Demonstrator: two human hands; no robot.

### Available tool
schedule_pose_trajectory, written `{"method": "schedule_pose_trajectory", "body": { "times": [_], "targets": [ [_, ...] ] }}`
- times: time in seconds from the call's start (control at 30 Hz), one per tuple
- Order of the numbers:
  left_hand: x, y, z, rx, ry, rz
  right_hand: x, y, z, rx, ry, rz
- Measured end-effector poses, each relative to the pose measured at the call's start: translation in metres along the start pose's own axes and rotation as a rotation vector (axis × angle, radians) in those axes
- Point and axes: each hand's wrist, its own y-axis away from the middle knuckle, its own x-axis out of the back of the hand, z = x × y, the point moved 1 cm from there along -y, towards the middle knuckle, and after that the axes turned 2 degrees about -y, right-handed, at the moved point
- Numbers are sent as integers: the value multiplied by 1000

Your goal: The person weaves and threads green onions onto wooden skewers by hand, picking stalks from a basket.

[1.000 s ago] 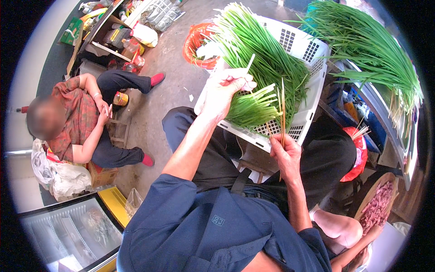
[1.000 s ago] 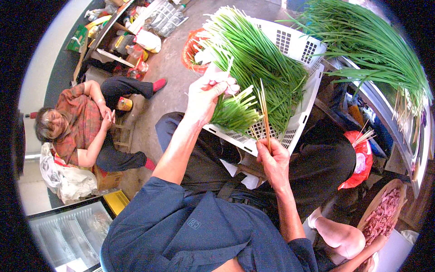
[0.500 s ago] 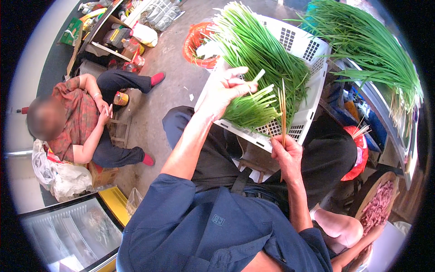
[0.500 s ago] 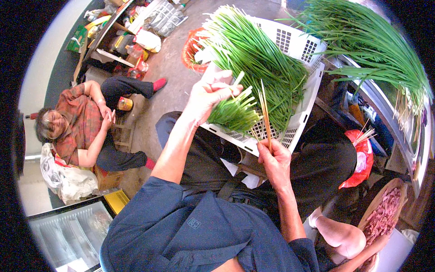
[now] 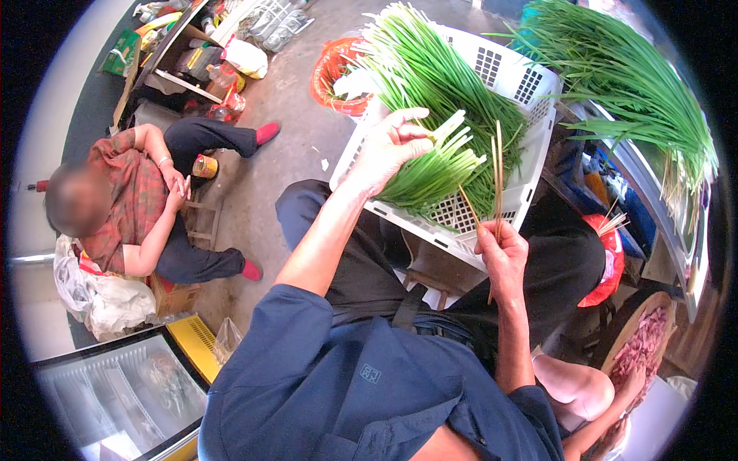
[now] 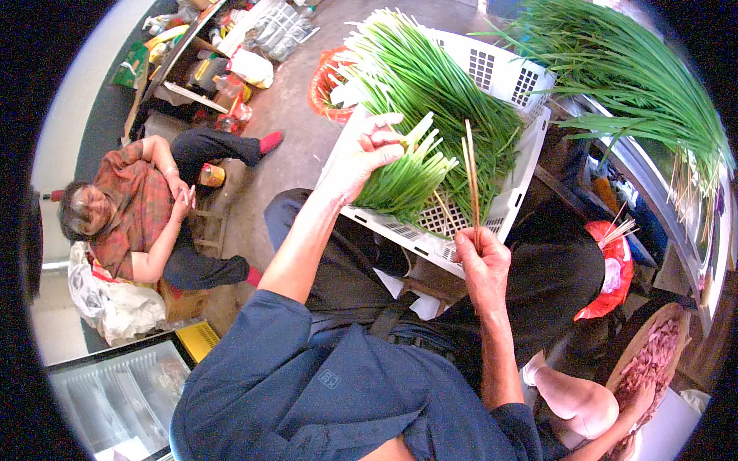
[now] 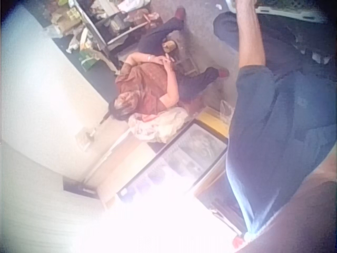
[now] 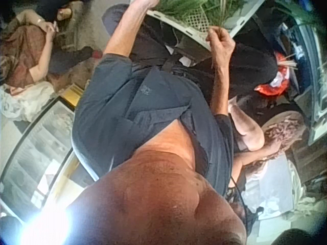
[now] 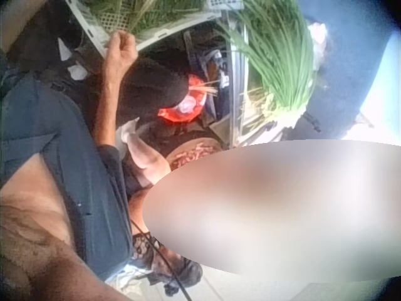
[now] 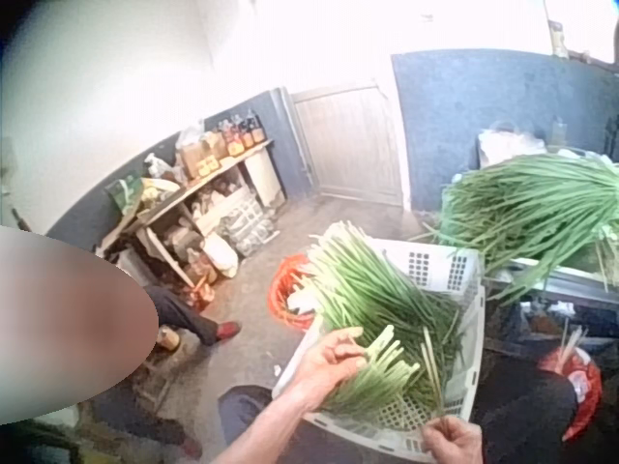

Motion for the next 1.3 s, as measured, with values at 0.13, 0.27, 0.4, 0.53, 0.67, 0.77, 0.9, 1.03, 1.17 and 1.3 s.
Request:
{"method": "schedule_pose_trajectory", "body": {
  "times": [0.13,0.27,0.4,0.53,0.67,0.77,0.9,1.03,1.17,1.3],
  "targets": [
    [6,-2,-23,55,22,-24,2,-2,-1,-5,-26,61],
    [17,-11,-51,111,1,-167,8,-9,-2,10,-9,120],
    [20,-16,-53,92,-182,-133,16,-12,-3,61,15,155],
    [15,-17,-54,107,-231,-168,18,-12,-2,58,7,168],
    [23,-20,-53,-14,-301,-21,18,-11,-2,16,-32,179],
    [49,-35,-46,-53,-230,193,22,-10,-1,-6,-80,180],
    [90,-55,-39,-107,-406,509,19,-12,3,23,-85,168],
    [86,-69,-30,-186,-408,464,21,-11,0,-10,-54,177],
    [64,-94,-27,-169,-472,381,23,-9,2,-7,-57,179],
    [94,-115,-44,-296,-935,611,19,-10,3,-14,-65,170]
  ]
}}
